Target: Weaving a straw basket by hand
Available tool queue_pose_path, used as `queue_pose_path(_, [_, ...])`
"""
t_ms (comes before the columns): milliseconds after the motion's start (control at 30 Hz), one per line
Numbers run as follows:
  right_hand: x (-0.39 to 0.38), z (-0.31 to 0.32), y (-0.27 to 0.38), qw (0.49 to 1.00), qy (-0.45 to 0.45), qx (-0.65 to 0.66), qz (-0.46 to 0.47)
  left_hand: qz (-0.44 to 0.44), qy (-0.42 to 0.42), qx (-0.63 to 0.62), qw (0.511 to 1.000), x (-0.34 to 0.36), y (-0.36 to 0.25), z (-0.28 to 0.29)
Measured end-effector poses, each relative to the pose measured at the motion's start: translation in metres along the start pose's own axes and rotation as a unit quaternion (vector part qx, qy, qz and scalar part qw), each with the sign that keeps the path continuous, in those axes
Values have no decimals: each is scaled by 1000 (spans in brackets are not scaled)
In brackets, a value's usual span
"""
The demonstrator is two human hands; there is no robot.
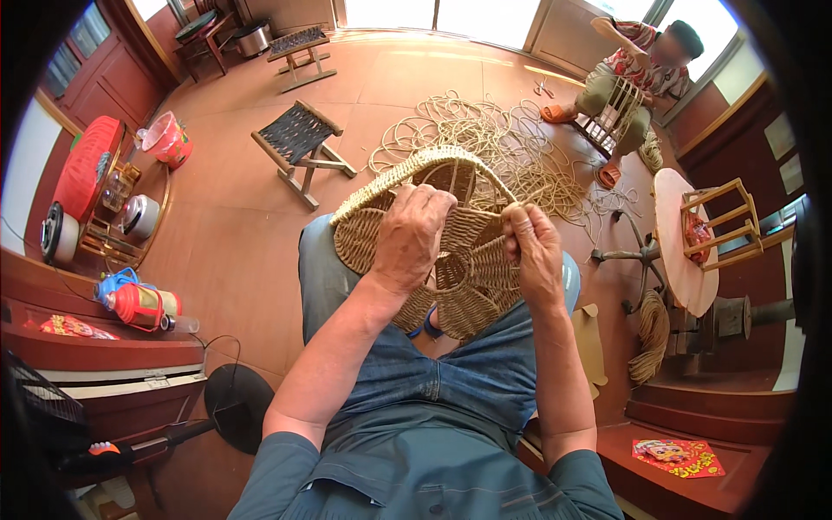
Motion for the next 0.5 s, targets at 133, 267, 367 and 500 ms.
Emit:
queue_pose_path(133, [8,0,19,997,-16,6,80,-13,14,5,1000,11,2,-6])
queue_pose_path(267, [12,-9,28,990,-39,-64,116,1,11,48,999,18,-2,-16])
queue_pose_path(367, [11,-25,24,954,-62,-237,174,11,8,66,998,18,-4,-20])
queue_pose_path(500, [9,-42,18,881,-62,-373,283,39,30,32,998,13,-4,-21])
Point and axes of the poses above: each hand's wrist, its own x-axis towards the middle knuckle, its own z-axis out of the back of the hand, y = z × x, the point moved 4 cm from there along x, towards the middle knuckle, and after that the axes turned 3 degrees about -z, right-handed, at the moved point
